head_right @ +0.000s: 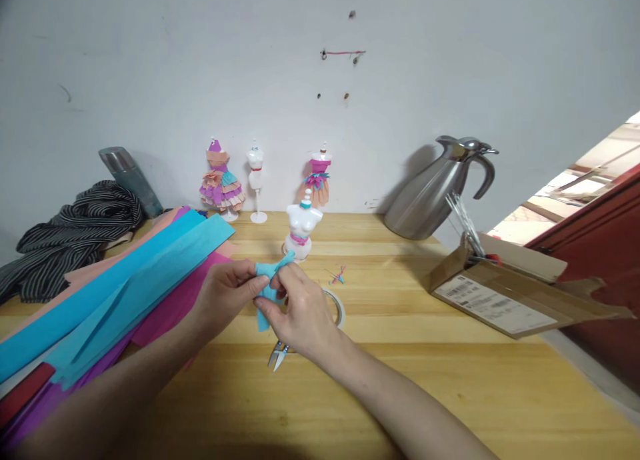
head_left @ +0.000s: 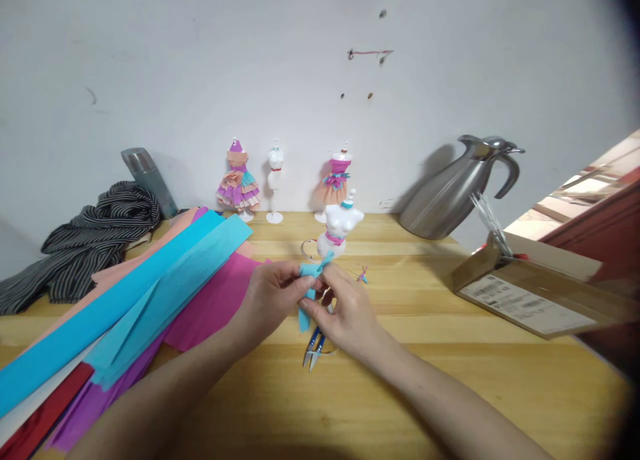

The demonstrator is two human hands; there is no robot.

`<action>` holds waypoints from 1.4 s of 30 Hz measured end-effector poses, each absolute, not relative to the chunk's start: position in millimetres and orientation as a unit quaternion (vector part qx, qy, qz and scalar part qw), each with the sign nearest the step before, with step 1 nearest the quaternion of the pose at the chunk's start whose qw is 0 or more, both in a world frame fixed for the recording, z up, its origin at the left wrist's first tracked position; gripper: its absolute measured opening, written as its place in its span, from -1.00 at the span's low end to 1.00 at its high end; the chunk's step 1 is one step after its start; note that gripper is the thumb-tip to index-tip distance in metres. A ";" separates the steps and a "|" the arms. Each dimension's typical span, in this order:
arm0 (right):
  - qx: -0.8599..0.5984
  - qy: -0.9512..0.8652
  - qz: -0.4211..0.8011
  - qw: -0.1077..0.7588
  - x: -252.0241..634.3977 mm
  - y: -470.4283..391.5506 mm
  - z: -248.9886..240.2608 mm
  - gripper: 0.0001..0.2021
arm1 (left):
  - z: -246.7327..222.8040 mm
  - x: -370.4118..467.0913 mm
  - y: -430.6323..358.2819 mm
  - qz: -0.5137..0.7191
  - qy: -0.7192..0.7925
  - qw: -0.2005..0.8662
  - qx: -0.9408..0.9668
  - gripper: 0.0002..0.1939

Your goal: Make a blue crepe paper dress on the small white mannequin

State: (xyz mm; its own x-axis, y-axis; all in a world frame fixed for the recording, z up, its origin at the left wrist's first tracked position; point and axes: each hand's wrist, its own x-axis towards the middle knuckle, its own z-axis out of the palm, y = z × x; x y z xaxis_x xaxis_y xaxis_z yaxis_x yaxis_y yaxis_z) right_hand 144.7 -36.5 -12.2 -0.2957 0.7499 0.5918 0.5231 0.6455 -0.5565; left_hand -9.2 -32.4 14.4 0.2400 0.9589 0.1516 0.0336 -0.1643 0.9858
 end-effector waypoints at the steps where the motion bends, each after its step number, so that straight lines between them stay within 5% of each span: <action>1: -0.400 -0.794 0.125 0.440 145.0 -36.2 -11.3 -0.82 | 14.5 -8.5 -32.1 0.461 0.403 0.513 0.601 -0.85; 14: -0.387 -0.795 0.176 0.432 151.6 -32.0 -8.2 -0.78 | 10.5 -11.1 -31.5 0.456 0.401 0.512 0.608 -0.82; 22: -0.366 -0.819 0.158 0.413 150.4 -34.2 -2.6 -0.72 | 12.2 -16.6 -29.2 0.438 0.481 0.281 0.705 -0.76; 30: -0.475 -0.643 0.129 0.587 174.2 -2.3 -0.8 -0.79 | 25.4 -28.0 -11.3 0.494 0.447 0.495 0.558 -0.80; 36: -0.466 -0.644 0.146 0.588 177.6 1.2 -1.6 -0.86 | 21.9 -20.3 -16.2 0.452 0.433 0.572 0.530 -0.72; 42: -0.400 -0.762 0.105 0.499 163.7 -28.1 4.6 -0.75 | 20.9 -16.8 -22.1 0.459 0.424 0.565 0.538 -0.68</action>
